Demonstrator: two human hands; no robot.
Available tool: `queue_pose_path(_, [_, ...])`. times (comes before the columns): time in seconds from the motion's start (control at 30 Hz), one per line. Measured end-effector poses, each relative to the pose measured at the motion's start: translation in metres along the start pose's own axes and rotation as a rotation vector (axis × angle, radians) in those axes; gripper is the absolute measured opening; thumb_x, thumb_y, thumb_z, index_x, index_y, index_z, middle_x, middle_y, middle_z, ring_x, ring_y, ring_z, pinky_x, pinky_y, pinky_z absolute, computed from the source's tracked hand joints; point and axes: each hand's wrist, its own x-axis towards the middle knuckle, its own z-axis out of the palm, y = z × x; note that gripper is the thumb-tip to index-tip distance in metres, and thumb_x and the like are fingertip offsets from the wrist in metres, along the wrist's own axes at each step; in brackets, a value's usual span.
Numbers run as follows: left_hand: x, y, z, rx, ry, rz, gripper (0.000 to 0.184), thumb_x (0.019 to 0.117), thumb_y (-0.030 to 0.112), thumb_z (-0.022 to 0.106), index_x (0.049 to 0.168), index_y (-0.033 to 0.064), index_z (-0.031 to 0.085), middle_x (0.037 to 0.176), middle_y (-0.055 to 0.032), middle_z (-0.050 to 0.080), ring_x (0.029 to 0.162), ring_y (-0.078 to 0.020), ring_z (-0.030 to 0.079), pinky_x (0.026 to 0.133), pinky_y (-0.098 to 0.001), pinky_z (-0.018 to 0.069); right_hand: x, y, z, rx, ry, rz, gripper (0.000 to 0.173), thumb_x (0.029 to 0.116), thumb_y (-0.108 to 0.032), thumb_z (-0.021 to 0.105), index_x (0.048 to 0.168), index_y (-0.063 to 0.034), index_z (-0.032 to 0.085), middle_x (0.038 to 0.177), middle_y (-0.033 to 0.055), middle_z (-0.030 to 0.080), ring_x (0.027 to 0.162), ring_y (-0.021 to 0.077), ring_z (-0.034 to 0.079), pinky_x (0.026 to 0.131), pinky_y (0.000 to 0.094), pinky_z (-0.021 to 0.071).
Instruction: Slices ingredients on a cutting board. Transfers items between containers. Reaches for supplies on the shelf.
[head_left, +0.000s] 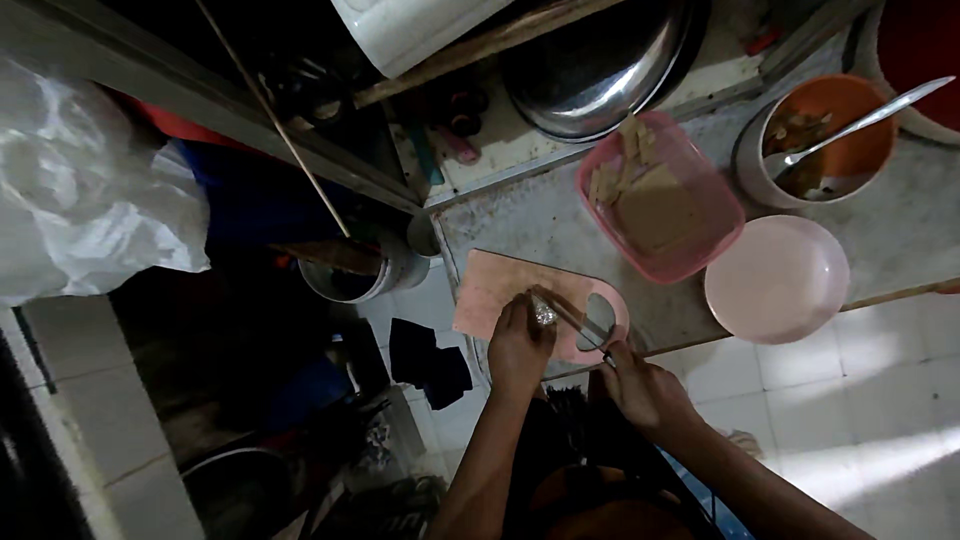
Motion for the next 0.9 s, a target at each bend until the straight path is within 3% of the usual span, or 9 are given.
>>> queue_pose_path(0.23, [0.001, 0.000, 0.002, 0.023, 0.029, 0.029, 0.058, 0.0909, 0.025, 0.076, 0.142, 0.0026, 0.058, 0.136, -0.0173, 0.063, 0.120, -0.0308, 0.065, 0.098, -0.0489, 0.0546, -0.002, -0.002, 0.007, -0.077, 0.070, -0.026, 0.037, 0.1067, -0.031, 0.047, 0.117, 0.0013, 0.063, 0.085, 0.0193, 0.069, 0.066, 0.0360, 0.072, 0.055, 0.0476, 0.0582])
queue_pose_path(0.4, [0.003, 0.005, 0.001, 0.047, 0.015, 0.019, 0.058, 0.0909, 0.025, 0.076, 0.142, 0.0025, 0.058, 0.133, -0.0177, 0.064, 0.119, -0.0322, 0.065, 0.097, -0.0499, 0.0549, -0.002, -0.007, 0.005, -0.124, 0.042, 0.016, 0.038, 0.1062, -0.031, 0.049, 0.118, 0.0026, 0.062, 0.088, 0.0210, 0.069, 0.068, 0.0371, 0.072, 0.056, 0.0478, 0.0582])
queue_pose_path(0.5, [0.005, 0.005, -0.001, 0.042, -0.012, 0.009, 0.060, 0.0902, 0.024, 0.076, 0.142, 0.0017, 0.057, 0.135, -0.0176, 0.063, 0.121, -0.0319, 0.064, 0.099, -0.0488, 0.0536, 0.002, -0.008, 0.004, -0.112, -0.036, 0.025, 0.040, 0.1069, -0.030, 0.047, 0.125, 0.0027, 0.060, 0.092, 0.0224, 0.069, 0.072, 0.0385, 0.073, 0.060, 0.0486, 0.0591])
queue_pose_path(0.67, [0.008, 0.006, -0.004, 0.052, -0.037, -0.001, 0.053, 0.0918, 0.024, 0.074, 0.138, 0.0026, 0.061, 0.132, -0.0172, 0.064, 0.118, -0.0315, 0.065, 0.098, -0.0487, 0.0543, 0.038, -0.029, 0.003, -0.078, -0.320, 0.185, 0.049, 0.1109, -0.033, 0.037, 0.146, -0.0001, 0.045, 0.117, 0.0269, 0.066, 0.099, 0.0431, 0.071, 0.082, 0.0538, 0.0580])
queue_pose_path(0.73, [0.008, 0.005, -0.002, 0.061, -0.015, 0.013, 0.052, 0.0914, 0.023, 0.074, 0.137, 0.0014, 0.062, 0.132, -0.0182, 0.065, 0.118, -0.0330, 0.065, 0.098, -0.0498, 0.0541, 0.048, -0.038, 0.005, -0.084, -0.297, 0.163, 0.050, 0.1111, -0.031, 0.036, 0.150, 0.0006, 0.042, 0.116, 0.0275, 0.067, 0.100, 0.0435, 0.071, 0.083, 0.0537, 0.0580])
queue_pose_path(0.83, [0.006, 0.006, 0.001, 0.072, -0.002, 0.005, 0.051, 0.0923, 0.024, 0.074, 0.137, 0.0018, 0.062, 0.134, -0.0187, 0.064, 0.120, -0.0339, 0.064, 0.099, -0.0503, 0.0536, 0.055, -0.041, 0.013, -0.099, -0.144, 0.078, 0.048, 0.1094, -0.028, 0.041, 0.146, 0.0022, 0.047, 0.106, 0.0253, 0.070, 0.090, 0.0419, 0.073, 0.075, 0.0512, 0.0596])
queue_pose_path(0.9, [0.007, 0.005, 0.001, 0.082, 0.016, -0.003, 0.050, 0.0924, 0.025, 0.073, 0.136, 0.0023, 0.063, 0.134, -0.0183, 0.064, 0.120, -0.0332, 0.065, 0.099, -0.0500, 0.0539, 0.054, -0.036, 0.013, -0.091, -0.142, 0.072, 0.047, 0.1095, -0.029, 0.041, 0.145, 0.0012, 0.048, 0.105, 0.0246, 0.070, 0.089, 0.0414, 0.073, 0.074, 0.0512, 0.0595])
